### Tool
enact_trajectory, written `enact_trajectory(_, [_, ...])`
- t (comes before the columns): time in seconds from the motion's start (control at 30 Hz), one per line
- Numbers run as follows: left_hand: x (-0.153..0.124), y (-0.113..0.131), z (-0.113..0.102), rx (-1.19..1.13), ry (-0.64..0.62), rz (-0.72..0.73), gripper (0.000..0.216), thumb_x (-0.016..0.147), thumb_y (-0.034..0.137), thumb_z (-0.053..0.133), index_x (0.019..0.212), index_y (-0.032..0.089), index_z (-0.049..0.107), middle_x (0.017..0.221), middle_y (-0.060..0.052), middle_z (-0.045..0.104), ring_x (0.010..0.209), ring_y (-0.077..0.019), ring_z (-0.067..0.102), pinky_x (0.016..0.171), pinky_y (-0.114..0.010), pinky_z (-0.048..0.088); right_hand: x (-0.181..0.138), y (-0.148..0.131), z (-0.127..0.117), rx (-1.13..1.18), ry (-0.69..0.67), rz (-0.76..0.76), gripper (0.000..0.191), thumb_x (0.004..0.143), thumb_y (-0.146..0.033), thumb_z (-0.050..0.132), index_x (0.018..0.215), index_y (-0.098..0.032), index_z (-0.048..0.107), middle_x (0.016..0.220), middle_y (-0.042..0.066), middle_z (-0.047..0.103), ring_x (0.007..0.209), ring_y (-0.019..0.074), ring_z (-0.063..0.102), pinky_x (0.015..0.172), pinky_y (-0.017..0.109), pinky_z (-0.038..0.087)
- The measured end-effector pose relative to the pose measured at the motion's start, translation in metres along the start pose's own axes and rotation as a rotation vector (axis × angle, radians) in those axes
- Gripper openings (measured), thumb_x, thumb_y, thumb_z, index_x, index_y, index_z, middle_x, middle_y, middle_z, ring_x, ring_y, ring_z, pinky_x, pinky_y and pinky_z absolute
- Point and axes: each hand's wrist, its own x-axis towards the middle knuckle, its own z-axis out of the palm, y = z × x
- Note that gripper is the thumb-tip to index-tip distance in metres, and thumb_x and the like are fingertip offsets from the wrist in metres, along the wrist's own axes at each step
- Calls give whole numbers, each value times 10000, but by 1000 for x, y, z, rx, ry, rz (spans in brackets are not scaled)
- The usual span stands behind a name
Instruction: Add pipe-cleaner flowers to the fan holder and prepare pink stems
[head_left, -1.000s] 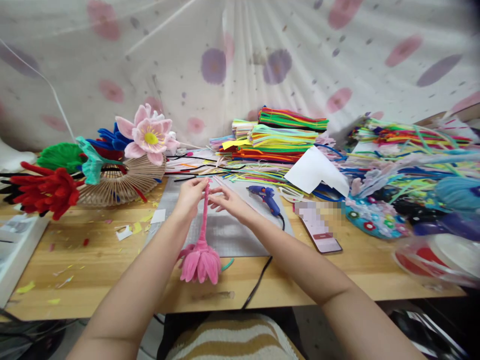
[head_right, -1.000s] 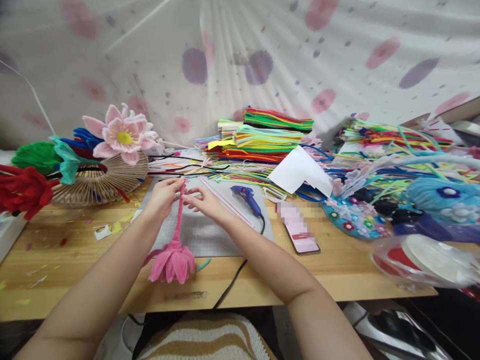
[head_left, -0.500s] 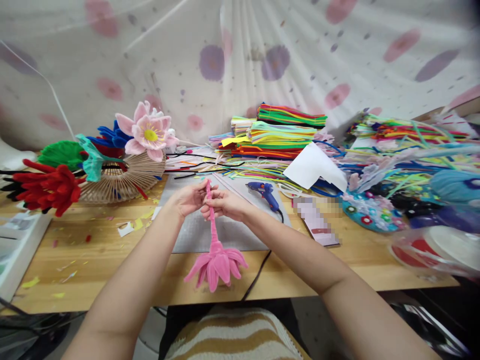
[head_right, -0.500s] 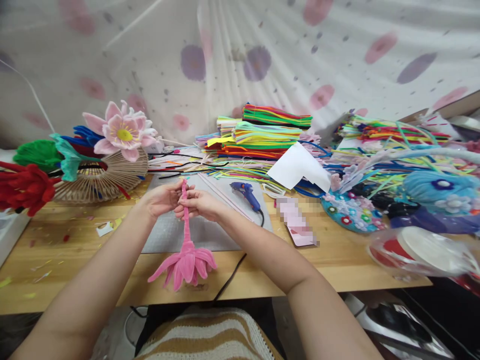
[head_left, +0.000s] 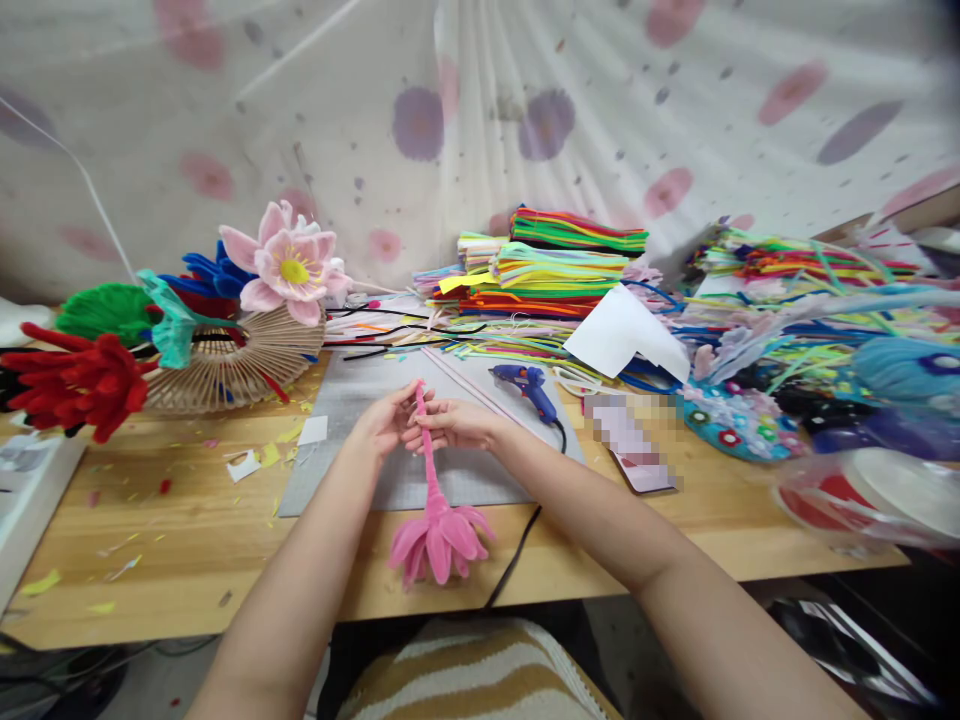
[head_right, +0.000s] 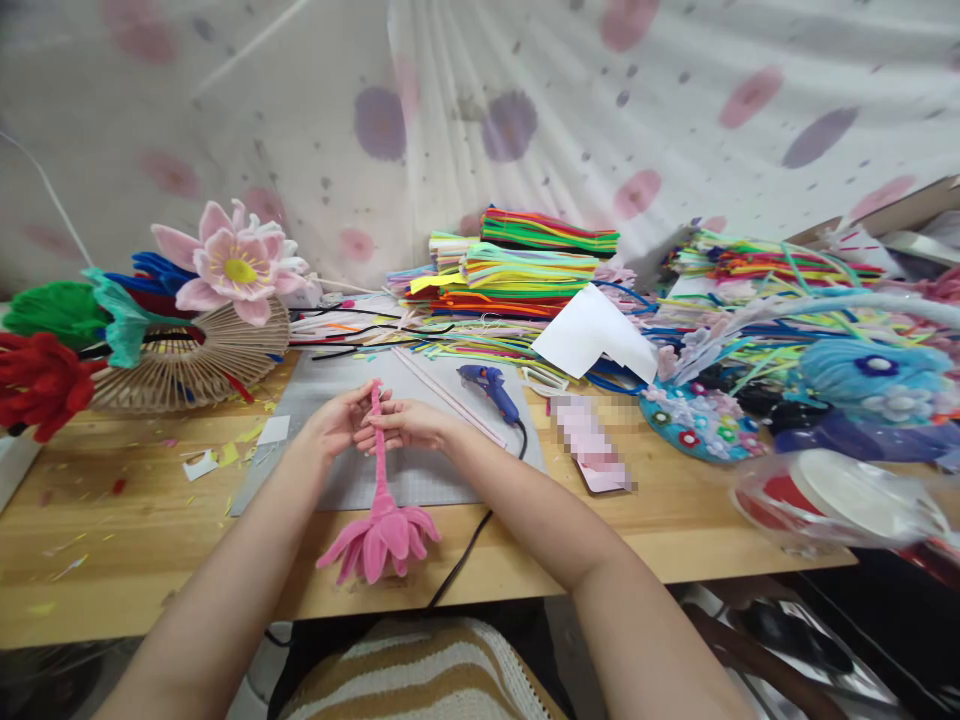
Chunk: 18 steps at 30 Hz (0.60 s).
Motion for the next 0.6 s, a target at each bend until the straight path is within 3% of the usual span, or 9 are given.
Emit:
enact_trajectory(0.17, [12,-8,-7,-112,92,102,122,836,97,497,767,114,595,592,-8,620,513,-77,593,569,-196,517,-41,-8,-26,-409,242,-71,353,710,-459,668,855,-150,576,881,61,666,740,117,634,696,246,504])
enact_trajectory(0.27, [17,-11,-12,-170,97,102,139,838,87,487,739,112,582,531,17,572,453,-53,546,537,-168,497,-90,-16,-56,-742,354,100,403,734,-546,586,783,-146,585,751,43,650,632,109,580,593,224,444])
enact_trajectory(0.33, [20,-12,-13,-189,82,100,141,833,89,494,726,108,583,515,22,552,436,-46,528,498,-148,469,-119,-17,-74,-1004,560,218,440,736,-584,547,634,-156,542,571,5,560,521,100,487,514,228,371])
enact_trajectory(0.4, [22,-12,-14,-194,61,105,129,824,95,509,727,106,593,518,19,551,434,-45,525,490,-145,462,-136,-15,-88,-1190,870,217,429,689,-590,589,622,-174,509,565,-11,527,528,106,454,496,231,319])
enact_trajectory(0.47, [22,-13,-15,-185,48,116,119,814,101,521,726,110,600,525,14,562,435,-46,525,480,-144,461,-139,-10,-96,-1252,1060,183,431,653,-603,610,661,-186,500,600,-11,530,551,120,454,497,237,309])
enact_trajectory(0.6, [20,-15,-16,-152,48,120,137,815,108,513,710,115,600,524,8,566,433,-45,520,445,-135,443,-120,3,-108,-1272,1120,54,454,577,-554,681,795,-178,549,746,44,595,673,180,526,586,275,387])
